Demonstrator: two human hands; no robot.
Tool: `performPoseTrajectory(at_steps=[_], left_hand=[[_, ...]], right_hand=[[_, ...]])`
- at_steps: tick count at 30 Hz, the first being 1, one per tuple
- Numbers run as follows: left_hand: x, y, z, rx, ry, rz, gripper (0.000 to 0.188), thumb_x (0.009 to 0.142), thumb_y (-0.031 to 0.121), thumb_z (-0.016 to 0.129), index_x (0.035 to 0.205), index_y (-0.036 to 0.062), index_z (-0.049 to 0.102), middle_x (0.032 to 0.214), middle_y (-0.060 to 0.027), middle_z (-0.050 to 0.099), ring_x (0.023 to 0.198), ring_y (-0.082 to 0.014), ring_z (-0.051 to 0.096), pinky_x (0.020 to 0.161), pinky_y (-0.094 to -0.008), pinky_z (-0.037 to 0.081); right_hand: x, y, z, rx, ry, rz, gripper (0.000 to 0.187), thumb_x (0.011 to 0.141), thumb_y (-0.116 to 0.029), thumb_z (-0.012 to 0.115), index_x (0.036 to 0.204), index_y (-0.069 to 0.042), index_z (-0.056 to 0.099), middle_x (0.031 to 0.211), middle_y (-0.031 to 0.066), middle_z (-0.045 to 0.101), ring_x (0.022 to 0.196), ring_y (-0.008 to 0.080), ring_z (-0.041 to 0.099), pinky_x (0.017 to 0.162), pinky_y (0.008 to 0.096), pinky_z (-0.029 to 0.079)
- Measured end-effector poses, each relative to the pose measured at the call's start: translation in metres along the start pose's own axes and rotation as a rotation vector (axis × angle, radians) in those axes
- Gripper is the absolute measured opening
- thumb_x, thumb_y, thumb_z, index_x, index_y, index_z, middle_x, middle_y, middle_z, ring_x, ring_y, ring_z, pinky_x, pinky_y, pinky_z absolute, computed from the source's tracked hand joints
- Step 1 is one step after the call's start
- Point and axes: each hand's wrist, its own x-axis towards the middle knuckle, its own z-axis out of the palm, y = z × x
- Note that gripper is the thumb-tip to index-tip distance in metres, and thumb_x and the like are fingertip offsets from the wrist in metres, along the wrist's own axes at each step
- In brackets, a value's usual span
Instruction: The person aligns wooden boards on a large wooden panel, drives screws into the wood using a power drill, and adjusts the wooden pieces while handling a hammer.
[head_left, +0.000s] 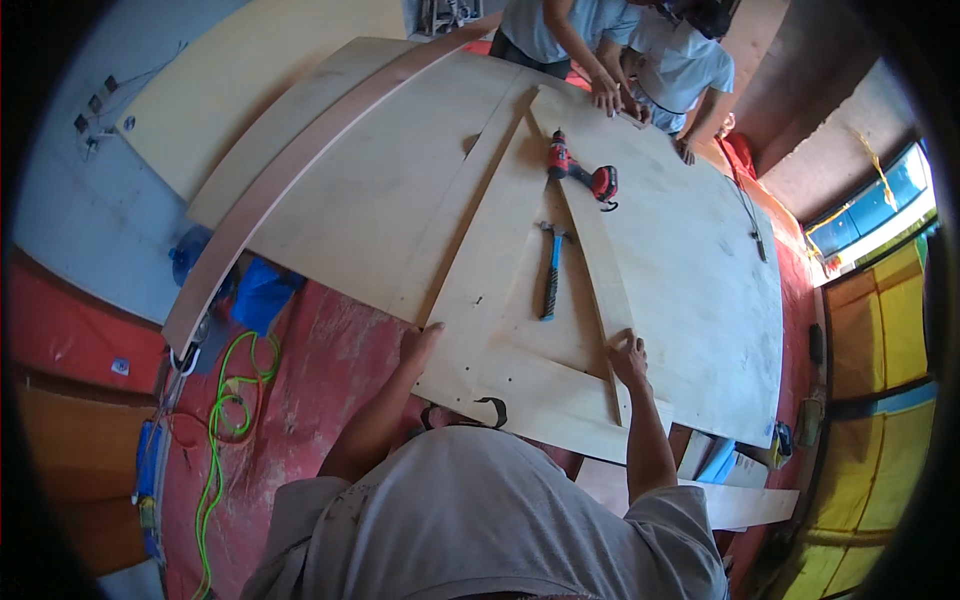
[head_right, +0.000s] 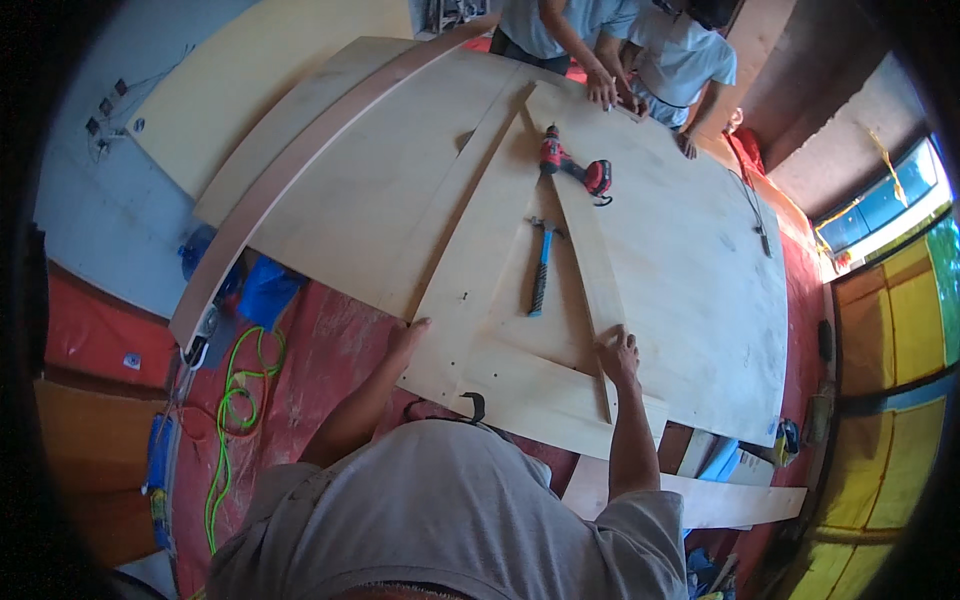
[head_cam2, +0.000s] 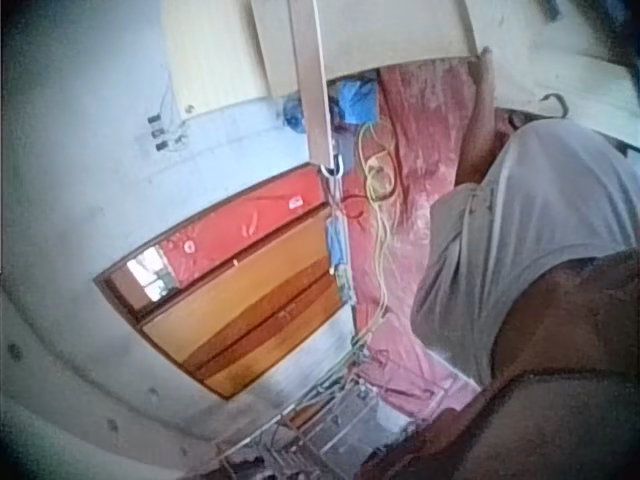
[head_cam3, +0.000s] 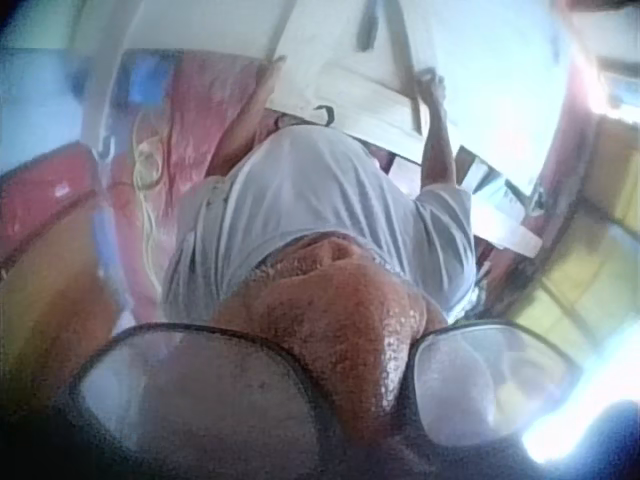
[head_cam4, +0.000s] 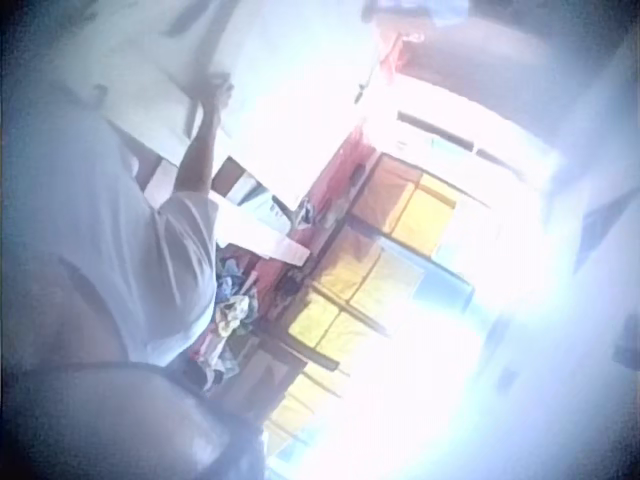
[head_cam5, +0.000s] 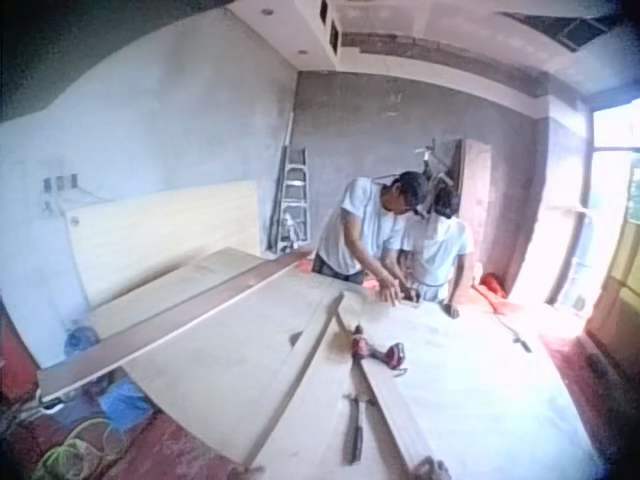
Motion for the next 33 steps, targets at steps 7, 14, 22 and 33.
performPoseTrajectory(at_steps=[7,14,22,33], left_hand=[[0.023,-0.018,0.001,0.095,0.064,-0.011,0.066,0.08,0.048,0.075,0.106,-0.0114,0.065,0.107,-0.0286,0.07,0.1,-0.0385,0.069,0.083,-0.0467,0.052],[-0.002,0.004,0.001,0.093,0.042,0.014,0.062,0.081,0.045,0.076,0.107,-0.0108,0.066,0.107,-0.0279,0.07,0.101,-0.038,0.069,0.085,-0.0453,0.052],[-0.006,0.012,0.002,0.049,0.002,-0.05,0.062,0.082,0.041,0.076,0.115,-0.0105,0.063,0.112,-0.0264,0.068,0.103,-0.0348,0.067,0.087,-0.0431,0.051],[-0.009,0.018,0.004,0.035,-0.007,0.027,0.065,0.082,0.042,0.075,0.117,-0.011,0.062,0.114,-0.0279,0.068,0.106,-0.0358,0.067,0.088,-0.043,0.05]], right_hand=[[0.006,-0.008,0.003,0.011,0.02,-0.026,0.076,0.083,-0.047,0.071,0.145,-0.021,0.036,0.137,0.0196,0.044,0.126,0.0478,0.047,0.103,0.0583,0.042],[0.003,0.004,0.01,0.006,0.034,-0.007,0.078,0.083,-0.047,0.07,0.147,-0.023,0.034,0.139,0.0188,0.045,0.128,0.0466,0.047,0.101,0.0599,0.042],[0.001,0.008,0.007,-0.016,0.03,0.033,0.083,0.083,-0.049,0.071,0.15,-0.021,0.031,0.141,0.0192,0.043,0.129,0.0454,0.045,0.103,0.0594,0.041],[-0.004,0.008,0.002,0.008,0.043,0.01,0.082,0.083,-0.05,0.07,0.15,-0.02,0.033,0.14,0.0193,0.043,0.127,0.0458,0.047,0.102,0.0589,0.042]])
